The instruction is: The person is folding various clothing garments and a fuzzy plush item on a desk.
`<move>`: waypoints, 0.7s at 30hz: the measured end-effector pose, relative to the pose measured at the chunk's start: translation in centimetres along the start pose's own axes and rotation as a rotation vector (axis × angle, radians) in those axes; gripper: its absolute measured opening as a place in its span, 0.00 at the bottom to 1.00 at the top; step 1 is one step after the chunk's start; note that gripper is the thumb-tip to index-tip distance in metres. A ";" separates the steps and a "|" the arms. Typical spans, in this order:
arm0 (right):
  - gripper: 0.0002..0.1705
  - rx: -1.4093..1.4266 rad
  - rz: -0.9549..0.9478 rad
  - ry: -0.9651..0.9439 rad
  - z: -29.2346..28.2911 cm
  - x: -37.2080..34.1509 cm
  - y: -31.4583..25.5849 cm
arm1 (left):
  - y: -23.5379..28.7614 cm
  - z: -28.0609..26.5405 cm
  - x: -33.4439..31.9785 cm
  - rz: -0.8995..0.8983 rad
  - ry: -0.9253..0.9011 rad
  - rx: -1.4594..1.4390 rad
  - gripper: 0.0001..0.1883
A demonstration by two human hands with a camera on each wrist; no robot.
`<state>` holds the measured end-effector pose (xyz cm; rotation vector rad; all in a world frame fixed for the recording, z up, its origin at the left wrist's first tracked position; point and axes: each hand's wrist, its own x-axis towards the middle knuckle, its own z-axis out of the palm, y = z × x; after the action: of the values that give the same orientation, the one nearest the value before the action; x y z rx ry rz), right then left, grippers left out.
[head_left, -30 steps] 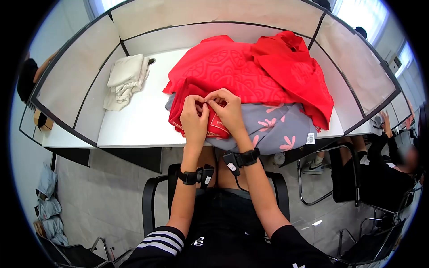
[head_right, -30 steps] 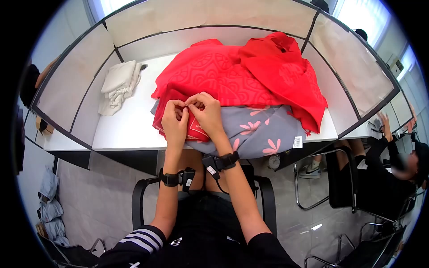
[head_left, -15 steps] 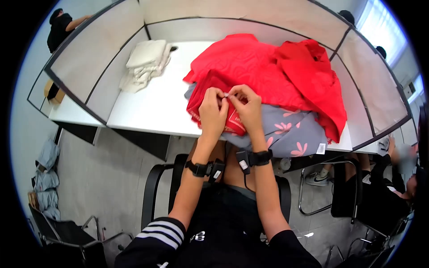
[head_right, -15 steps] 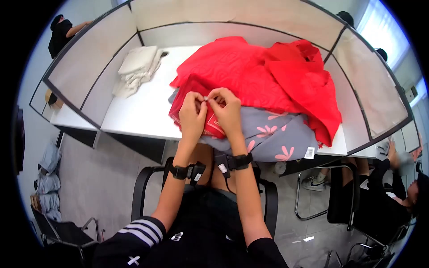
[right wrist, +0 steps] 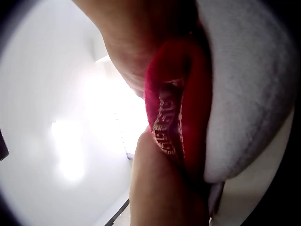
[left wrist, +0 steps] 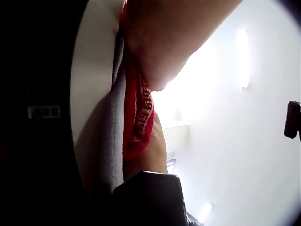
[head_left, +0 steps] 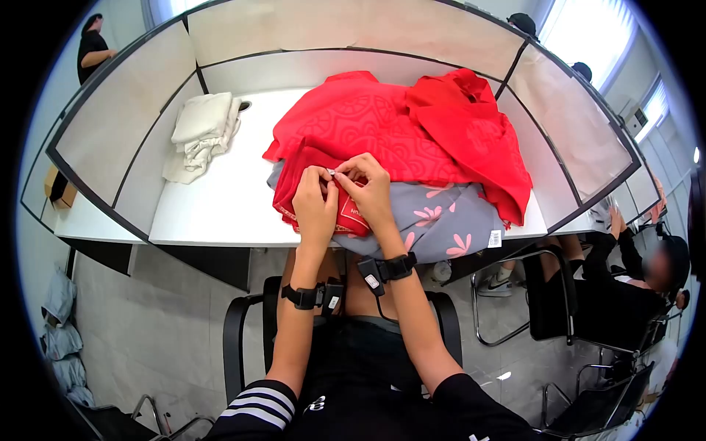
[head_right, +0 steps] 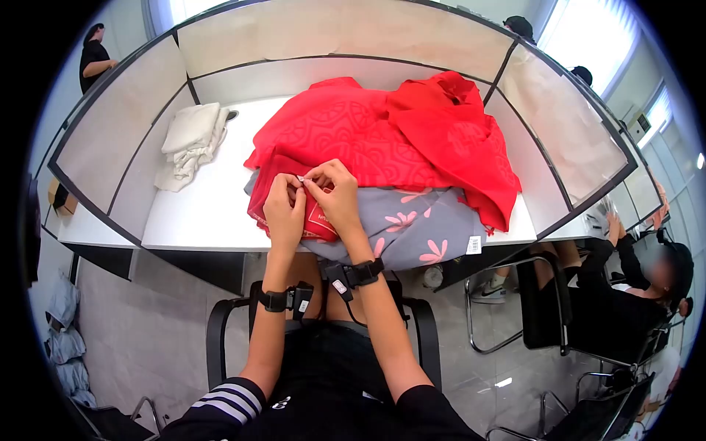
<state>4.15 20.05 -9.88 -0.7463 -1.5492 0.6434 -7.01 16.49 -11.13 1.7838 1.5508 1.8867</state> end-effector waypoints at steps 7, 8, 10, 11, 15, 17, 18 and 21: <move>0.03 0.201 0.169 -0.075 -0.3 -0.1 -0.6 | 0.0 -0.1 0.0 0.005 -0.004 0.012 0.04; 0.03 0.231 0.219 -0.103 -0.5 -0.3 -0.8 | 0.0 -0.1 0.0 0.012 0.000 0.016 0.04; 0.04 0.276 0.229 -0.140 -0.5 -0.1 -0.6 | -0.3 -0.1 0.0 0.020 0.002 0.019 0.04; 0.04 0.277 0.228 -0.139 -0.4 -0.2 -0.5 | -0.4 -0.1 -0.1 0.022 -0.001 0.022 0.04; 0.04 0.261 0.155 -0.108 -0.3 -0.2 0.1 | -0.6 0.0 0.1 0.090 0.056 0.013 0.03; 0.05 0.253 0.138 -0.105 -0.2 -0.3 0.2 | -0.2 -0.2 0.0 0.038 0.030 0.017 0.03; 0.05 0.273 0.151 -0.095 -0.1 -0.2 0.2 | -0.2 -0.2 0.0 0.028 0.020 0.014 0.03; 0.06 0.342 0.206 -0.099 0.0 -0.2 0.5 | -0.1 -0.3 -0.1 0.033 0.028 -0.005 0.04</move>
<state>4.19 20.19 -10.39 -0.6243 -1.4108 1.0817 -7.26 16.29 -11.15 1.8000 1.5330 1.9367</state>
